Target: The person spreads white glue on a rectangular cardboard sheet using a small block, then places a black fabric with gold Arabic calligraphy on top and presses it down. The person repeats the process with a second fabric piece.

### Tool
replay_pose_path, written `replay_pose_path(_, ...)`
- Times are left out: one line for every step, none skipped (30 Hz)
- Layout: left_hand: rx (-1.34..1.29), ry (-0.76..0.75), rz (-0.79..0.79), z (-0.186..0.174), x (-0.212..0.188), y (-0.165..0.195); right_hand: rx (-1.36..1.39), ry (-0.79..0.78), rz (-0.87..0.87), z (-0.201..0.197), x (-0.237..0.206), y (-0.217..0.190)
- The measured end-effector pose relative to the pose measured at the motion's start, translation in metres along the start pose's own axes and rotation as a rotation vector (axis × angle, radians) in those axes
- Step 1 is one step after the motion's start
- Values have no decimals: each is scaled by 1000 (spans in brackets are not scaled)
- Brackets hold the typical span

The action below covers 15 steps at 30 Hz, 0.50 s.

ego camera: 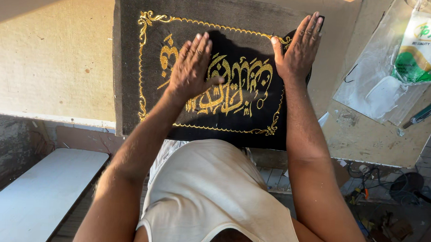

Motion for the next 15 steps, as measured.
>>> replay_pose_path(18,-35,9,5,6,-8,-13,29,-33,0,1,-2)
replay_pose_path(10,-35,-2,7,7,-22,-4,3,-7,4,2,-1)
replay_pose_path(1,-38,-9,6,5,-40,4,-25,22,6,3,0)
replay_pose_path(-13,-46,-16,6,1,-56,10,-60,54,9,3,1)
replay_pose_path(3,-75,-58,6,-5,-74,-2,-65,49,10,3,1)
replay_pose_path(22,-98,-97,6,-8,-93,-15,-64,47,11,4,1)
replay_pose_path(39,-117,-131,6,-8,-110,-31,-58,47,11,4,2)
replay_pose_path(53,-108,-178,5,-8,-124,-28,-66,56,11,4,3)
replay_pose_path(67,-100,-229,3,-8,-135,-22,-76,62,12,5,4)
replay_pose_path(82,-93,-277,0,-8,-145,-17,-86,71,12,5,5)
replay_pose_path(5,-137,-370,1,-8,-157,-22,-82,69,12,5,5)
replay_pose_path(-73,-182,-464,3,-10,-166,-27,-80,65,13,6,6)
replay_pose_path(-151,-229,-561,5,-12,-174,-31,-79,58,14,7,6)
replay_pose_path(-113,-231,-554,3,-11,-176,-33,-70,59,14,7,6)
replay_pose_path(-75,-232,-548,1,-11,-176,-35,-60,58,13,8,5)
Point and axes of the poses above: each hand's wrist, its own x-axis towards the middle knuckle, its own z-axis out of the palm, y = z × x, the point moved 4 cm from there along x, towards the middle knuckle, and after that the axes turned 9 degrees about x, right-handed, at the moved point
